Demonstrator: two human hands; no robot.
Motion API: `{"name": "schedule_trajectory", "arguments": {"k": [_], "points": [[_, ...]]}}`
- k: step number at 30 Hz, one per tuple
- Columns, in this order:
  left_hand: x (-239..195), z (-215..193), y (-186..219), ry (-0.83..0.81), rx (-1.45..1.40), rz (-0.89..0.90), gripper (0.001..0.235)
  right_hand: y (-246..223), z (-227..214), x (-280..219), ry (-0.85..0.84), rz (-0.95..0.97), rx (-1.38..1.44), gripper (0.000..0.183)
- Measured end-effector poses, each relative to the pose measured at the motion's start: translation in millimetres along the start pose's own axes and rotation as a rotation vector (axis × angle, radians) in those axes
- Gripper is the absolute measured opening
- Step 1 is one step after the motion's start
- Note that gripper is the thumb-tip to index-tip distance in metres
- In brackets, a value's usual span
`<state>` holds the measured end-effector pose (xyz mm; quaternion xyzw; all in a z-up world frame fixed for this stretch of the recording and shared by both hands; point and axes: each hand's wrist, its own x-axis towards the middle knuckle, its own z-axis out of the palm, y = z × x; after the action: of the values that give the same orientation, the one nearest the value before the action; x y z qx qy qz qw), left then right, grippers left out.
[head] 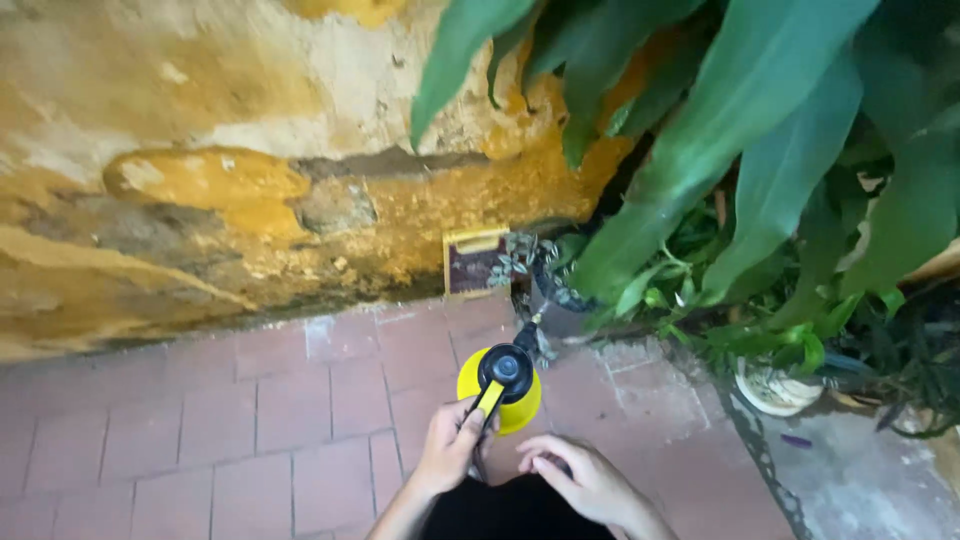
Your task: Watering potted plants using a handheld pressure sprayer.
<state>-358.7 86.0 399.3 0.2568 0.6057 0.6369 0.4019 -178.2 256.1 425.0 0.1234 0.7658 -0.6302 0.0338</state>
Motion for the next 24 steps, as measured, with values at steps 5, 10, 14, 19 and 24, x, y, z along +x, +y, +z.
{"name": "schedule_trajectory", "arguments": {"k": [5, 10, 14, 19, 24], "points": [[16.6, -21.0, 70.5, -0.136, -0.006, 0.149, 0.031, -6.6, 16.8, 8.3, 0.027, 0.029, 0.05, 0.026], [23.7, -20.4, 117.7, -0.157, 0.051, 0.176, 0.031, -1.4, 13.4, -5.4, 0.072, 0.029, 0.032, 0.025], [29.9, -12.4, 152.0, -0.118, 0.129, 0.424, 0.039, 1.5, -2.8, -6.5, 0.101, 0.073, 0.105, 0.029], [36.8, 2.4, 162.1, -0.132, 0.12, 0.503, 0.043, -14.1, -38.9, -30.5, 0.143, -0.106, -0.162, 0.02], [49.3, 7.5, 149.8, -0.106, -0.074, 0.279, 0.043, -106.5, -131.0, -121.1, 0.31, -0.651, -0.553, 0.018]]}}
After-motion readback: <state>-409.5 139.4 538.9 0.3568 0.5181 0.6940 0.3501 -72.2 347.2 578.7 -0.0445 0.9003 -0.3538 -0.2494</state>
